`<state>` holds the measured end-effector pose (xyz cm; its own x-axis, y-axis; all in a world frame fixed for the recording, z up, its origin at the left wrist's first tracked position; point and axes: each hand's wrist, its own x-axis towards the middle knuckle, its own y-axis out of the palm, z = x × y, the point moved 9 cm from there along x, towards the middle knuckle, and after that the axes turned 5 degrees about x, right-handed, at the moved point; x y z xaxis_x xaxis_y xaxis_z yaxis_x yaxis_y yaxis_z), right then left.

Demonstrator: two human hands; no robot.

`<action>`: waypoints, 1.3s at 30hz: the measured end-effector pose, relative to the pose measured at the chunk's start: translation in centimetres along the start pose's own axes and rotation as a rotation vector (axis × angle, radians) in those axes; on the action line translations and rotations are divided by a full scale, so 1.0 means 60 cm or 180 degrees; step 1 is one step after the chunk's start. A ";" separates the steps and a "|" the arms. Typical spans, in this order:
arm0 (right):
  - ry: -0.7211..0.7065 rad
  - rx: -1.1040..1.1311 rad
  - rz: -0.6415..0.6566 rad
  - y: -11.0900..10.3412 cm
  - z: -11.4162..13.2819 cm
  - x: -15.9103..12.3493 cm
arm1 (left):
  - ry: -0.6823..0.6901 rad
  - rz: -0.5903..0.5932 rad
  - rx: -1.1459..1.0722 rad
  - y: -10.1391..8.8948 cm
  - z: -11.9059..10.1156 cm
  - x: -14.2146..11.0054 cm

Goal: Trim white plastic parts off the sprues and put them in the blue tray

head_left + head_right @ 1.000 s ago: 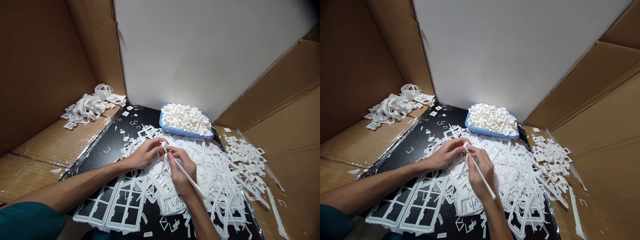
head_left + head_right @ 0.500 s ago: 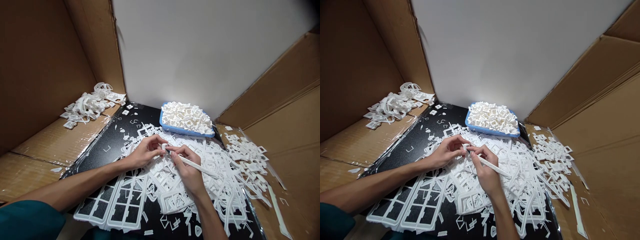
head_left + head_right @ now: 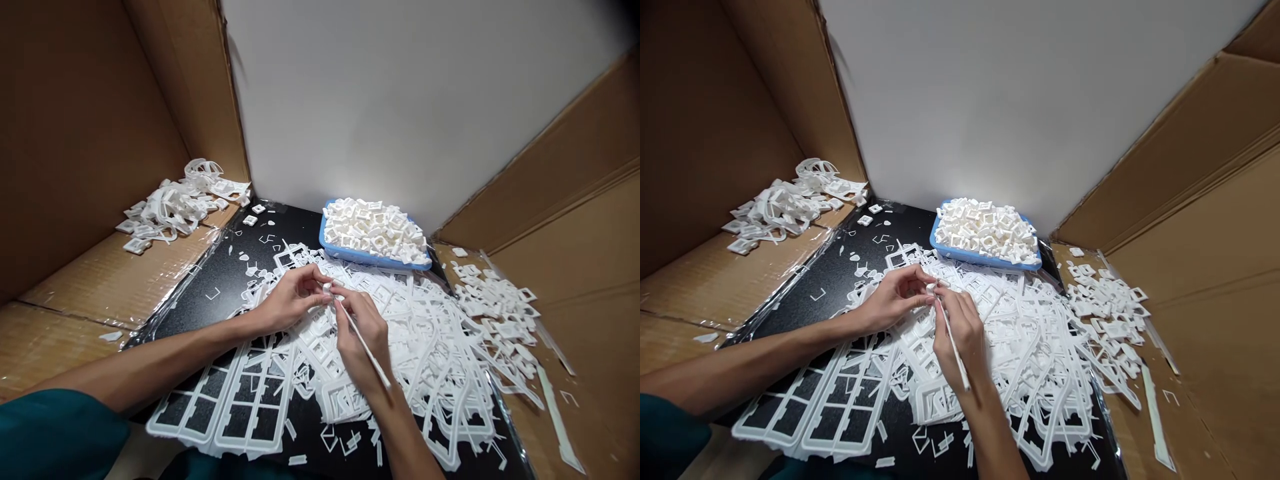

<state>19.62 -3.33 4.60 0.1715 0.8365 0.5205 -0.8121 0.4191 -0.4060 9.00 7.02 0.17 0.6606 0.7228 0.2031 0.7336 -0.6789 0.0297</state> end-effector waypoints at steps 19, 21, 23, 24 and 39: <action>0.1741 0.2064 -0.0151 0.007 -0.101 -0.008 | -0.0007 -0.0052 0.0293 0.001 -0.011 -0.005; 0.1818 0.2164 -0.0141 0.007 -0.101 -0.009 | 0.0015 -0.0090 0.0371 0.001 -0.010 -0.005; 0.1903 0.2260 -0.0137 0.007 -0.100 -0.009 | 0.0009 -0.0131 0.0389 0.000 -0.007 -0.006; 0.1948 0.2313 -0.0139 0.007 -0.100 -0.009 | -0.0008 -0.0145 0.0381 -0.001 -0.005 -0.006; 0.2048 0.2428 -0.0126 0.008 -0.107 -0.013 | 0.0047 -0.0175 0.0878 0.004 -0.025 -0.012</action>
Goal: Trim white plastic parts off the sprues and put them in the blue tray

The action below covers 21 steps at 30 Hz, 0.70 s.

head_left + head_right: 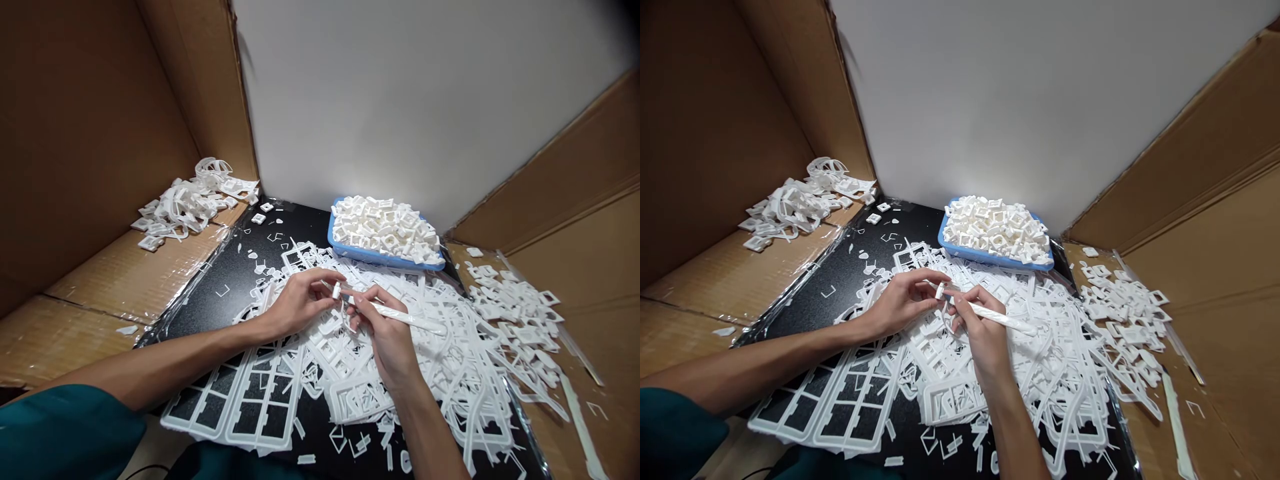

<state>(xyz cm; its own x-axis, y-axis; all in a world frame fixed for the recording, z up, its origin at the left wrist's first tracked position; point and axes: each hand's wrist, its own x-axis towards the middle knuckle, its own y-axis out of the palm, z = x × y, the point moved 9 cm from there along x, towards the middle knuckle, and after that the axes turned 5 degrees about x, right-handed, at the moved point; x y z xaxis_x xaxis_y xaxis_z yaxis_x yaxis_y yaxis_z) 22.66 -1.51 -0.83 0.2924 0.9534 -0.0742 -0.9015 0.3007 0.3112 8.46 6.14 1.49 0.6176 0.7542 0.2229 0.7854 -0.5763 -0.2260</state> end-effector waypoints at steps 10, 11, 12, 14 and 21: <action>-0.0988 -0.1677 -0.0310 0.021 0.046 -0.025 | 0.0013 -0.0015 0.0033 -0.004 0.008 0.001; -0.1141 -0.1822 -0.0367 0.024 0.054 -0.029 | 0.0003 -0.0030 0.0030 -0.005 0.007 0.001; -0.1297 -0.1961 -0.0442 0.026 0.061 -0.032 | -0.0011 -0.0049 0.0010 -0.006 0.006 0.002; -0.1606 -0.2254 -0.0608 0.027 0.072 -0.039 | -0.0062 -0.0068 -0.0085 -0.008 0.006 0.003; -0.1960 -0.2470 -0.0647 0.031 0.073 -0.046 | -0.0125 -0.0081 -0.0320 -0.010 0.008 0.005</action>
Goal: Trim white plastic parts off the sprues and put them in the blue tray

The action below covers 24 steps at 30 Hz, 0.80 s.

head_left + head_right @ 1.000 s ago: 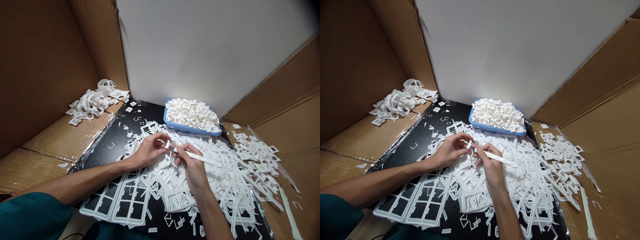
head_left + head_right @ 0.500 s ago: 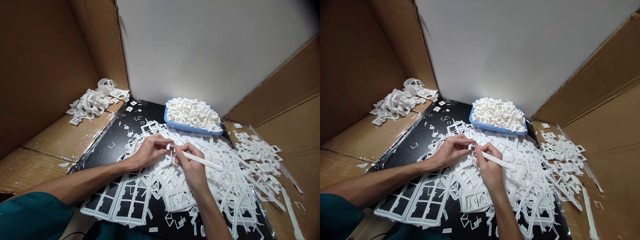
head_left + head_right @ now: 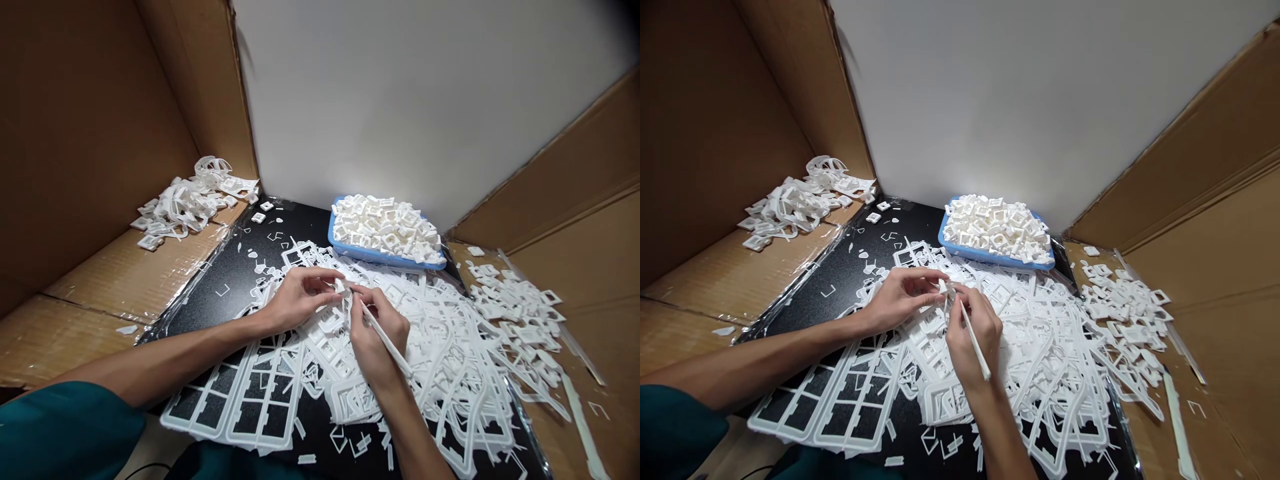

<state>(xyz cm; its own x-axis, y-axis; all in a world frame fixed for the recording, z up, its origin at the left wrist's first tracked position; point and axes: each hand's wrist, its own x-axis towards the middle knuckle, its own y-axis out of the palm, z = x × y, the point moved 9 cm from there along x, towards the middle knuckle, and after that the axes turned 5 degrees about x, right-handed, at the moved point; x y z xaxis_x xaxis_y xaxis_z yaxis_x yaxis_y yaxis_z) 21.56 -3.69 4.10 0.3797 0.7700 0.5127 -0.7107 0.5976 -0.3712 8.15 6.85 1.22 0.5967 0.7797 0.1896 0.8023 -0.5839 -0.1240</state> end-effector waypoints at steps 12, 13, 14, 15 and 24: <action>0.1159 0.2083 0.0269 0.010 -0.062 0.006 | 0.0127 0.0383 0.0026 0.017 -0.011 0.001; 0.1238 0.2228 0.0281 0.013 -0.066 0.005 | 0.0106 0.0384 0.0033 0.017 -0.011 0.000; 0.1316 0.2368 0.0304 0.016 -0.069 0.005 | 0.0079 0.0395 0.0025 0.018 -0.011 0.000; 0.1390 0.2499 0.0339 0.020 -0.071 0.004 | 0.0056 0.0407 0.0001 0.018 -0.011 -0.001; 0.1425 0.2755 0.0629 0.024 -0.064 0.002 | -0.0011 0.0176 0.0124 0.009 -0.013 -0.005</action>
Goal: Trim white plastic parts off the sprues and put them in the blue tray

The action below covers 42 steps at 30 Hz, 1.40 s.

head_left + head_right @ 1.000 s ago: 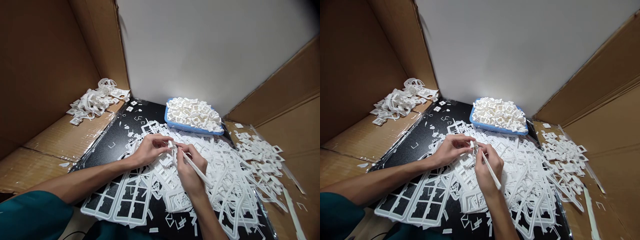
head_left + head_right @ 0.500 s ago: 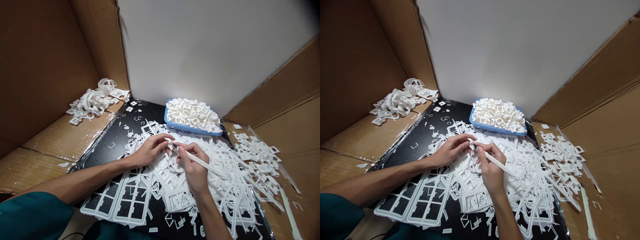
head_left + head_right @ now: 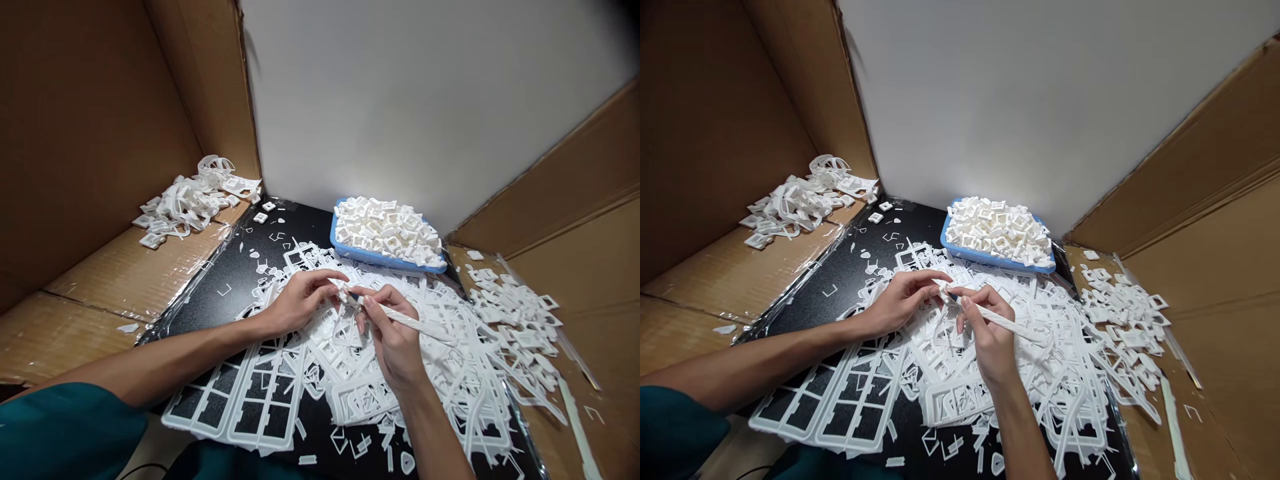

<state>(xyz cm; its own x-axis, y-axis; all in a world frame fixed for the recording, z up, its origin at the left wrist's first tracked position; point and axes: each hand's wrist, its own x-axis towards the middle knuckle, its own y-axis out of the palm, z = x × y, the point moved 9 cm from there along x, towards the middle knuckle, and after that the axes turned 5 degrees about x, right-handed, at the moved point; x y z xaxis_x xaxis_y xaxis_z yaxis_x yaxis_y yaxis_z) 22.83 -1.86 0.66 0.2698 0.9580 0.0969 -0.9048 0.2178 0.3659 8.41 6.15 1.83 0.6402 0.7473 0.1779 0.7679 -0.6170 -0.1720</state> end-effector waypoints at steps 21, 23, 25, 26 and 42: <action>-0.0463 -0.1335 -0.0070 0.014 0.027 -0.011 | 0.0533 0.0236 0.0510 0.004 -0.024 -0.003; -0.0410 -0.1301 -0.0157 0.007 0.026 -0.010 | 0.0573 0.0302 0.0470 0.008 -0.026 -0.004; -0.0317 -0.1182 -0.0242 0.000 0.022 -0.008 | 0.0556 0.0286 0.0455 0.007 -0.024 -0.004; -0.0268 -0.1106 -0.0259 -0.003 0.020 -0.007 | 0.0533 0.0249 0.0455 0.006 -0.021 -0.003; -0.0047 -0.0825 -0.0106 0.001 0.009 -0.003 | 0.0254 -0.0208 -0.0060 -0.011 0.001 0.002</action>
<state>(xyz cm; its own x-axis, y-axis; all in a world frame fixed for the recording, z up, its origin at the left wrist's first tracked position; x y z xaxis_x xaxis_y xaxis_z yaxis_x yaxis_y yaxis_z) 22.87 -2.14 1.17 0.3039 0.9471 0.1030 -0.9490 0.2914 0.1199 7.98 6.68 1.94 0.5877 0.7645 0.2648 0.8078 -0.5727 -0.1395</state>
